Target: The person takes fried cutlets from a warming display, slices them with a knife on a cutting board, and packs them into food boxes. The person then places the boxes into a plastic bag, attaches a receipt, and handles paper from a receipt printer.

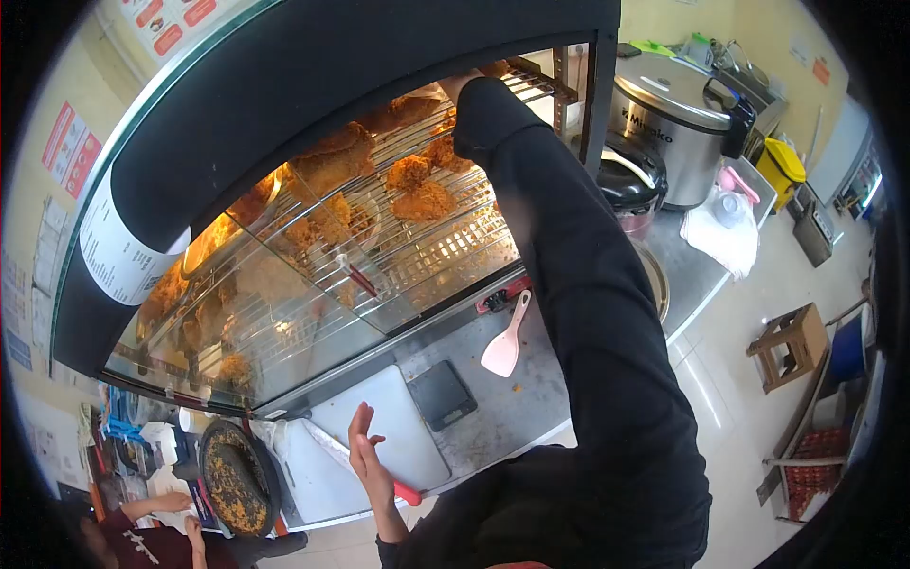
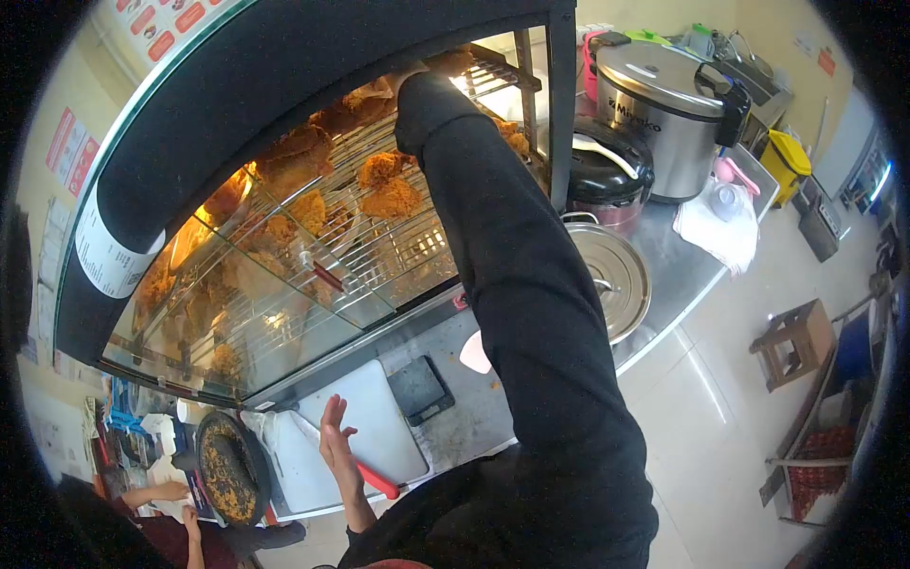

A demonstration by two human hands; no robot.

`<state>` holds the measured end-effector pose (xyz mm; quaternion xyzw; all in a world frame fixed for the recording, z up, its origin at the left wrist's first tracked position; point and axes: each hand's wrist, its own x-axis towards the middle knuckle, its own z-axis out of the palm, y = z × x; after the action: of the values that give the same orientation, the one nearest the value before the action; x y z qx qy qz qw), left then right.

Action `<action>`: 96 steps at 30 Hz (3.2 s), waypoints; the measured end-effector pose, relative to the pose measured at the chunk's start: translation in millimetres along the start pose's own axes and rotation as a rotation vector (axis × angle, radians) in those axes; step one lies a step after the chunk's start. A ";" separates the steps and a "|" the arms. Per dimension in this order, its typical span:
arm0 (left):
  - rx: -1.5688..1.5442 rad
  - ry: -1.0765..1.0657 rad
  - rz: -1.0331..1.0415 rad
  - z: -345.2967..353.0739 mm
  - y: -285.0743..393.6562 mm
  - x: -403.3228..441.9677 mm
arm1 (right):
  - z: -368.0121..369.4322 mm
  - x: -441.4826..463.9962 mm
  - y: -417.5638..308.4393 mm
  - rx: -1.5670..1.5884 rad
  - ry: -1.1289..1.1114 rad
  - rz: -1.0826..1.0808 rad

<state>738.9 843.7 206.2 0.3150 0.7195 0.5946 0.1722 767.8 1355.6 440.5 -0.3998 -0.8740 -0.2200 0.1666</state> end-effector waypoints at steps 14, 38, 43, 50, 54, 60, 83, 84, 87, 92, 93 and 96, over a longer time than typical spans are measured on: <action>-0.047 -0.066 -0.050 8.0 -2.7 -27.4 | 2.6 12.9 0.5 0.032 -0.001 0.056; -0.167 -0.167 -0.039 1.3 -16.1 -50.0 | 4.2 -10.6 2.3 -0.048 -0.088 0.035; -0.171 -0.177 0.023 -1.9 -17.7 -55.2 | -2.5 -16.1 -5.9 0.053 -0.097 0.052; -0.153 -0.182 0.020 -4.0 -17.5 -67.7 | -2.8 -25.1 -21.4 0.213 -0.112 0.050; -0.158 -0.214 0.027 -1.8 -20.9 -72.8 | 6.1 -23.6 -11.7 0.335 -0.154 0.028; -0.227 -0.193 -0.003 -6.0 -25.7 -77.9 | -2.6 -46.5 35.0 0.295 -0.027 0.299; -0.390 -0.166 0.004 -23.7 -46.9 -69.7 | -6.8 -88.4 42.5 0.167 0.436 0.335; -0.388 -0.189 0.041 -23.4 -49.8 -68.5 | -6.3 -115.0 38.7 0.203 0.606 0.370; -0.333 -0.157 -0.032 -41.0 -52.3 -76.3 | -61.5 -215.6 -38.8 0.757 0.751 0.296; -0.438 0.246 -0.169 -96.9 -91.7 -107.3 | -56.5 -339.1 -211.8 1.483 -0.065 0.019; -0.481 0.396 -0.216 -110.1 -101.6 -114.6 | -63.9 -343.2 -258.5 1.394 0.110 -0.411; -0.534 0.768 -0.304 -154.7 -125.3 -140.7 | -17.8 -379.5 -406.4 1.482 -0.339 -0.936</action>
<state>715.8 623.7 103.8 -0.0909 0.5912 0.7996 0.0539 693.0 871.9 176.1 0.1814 -0.8784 0.4181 0.1439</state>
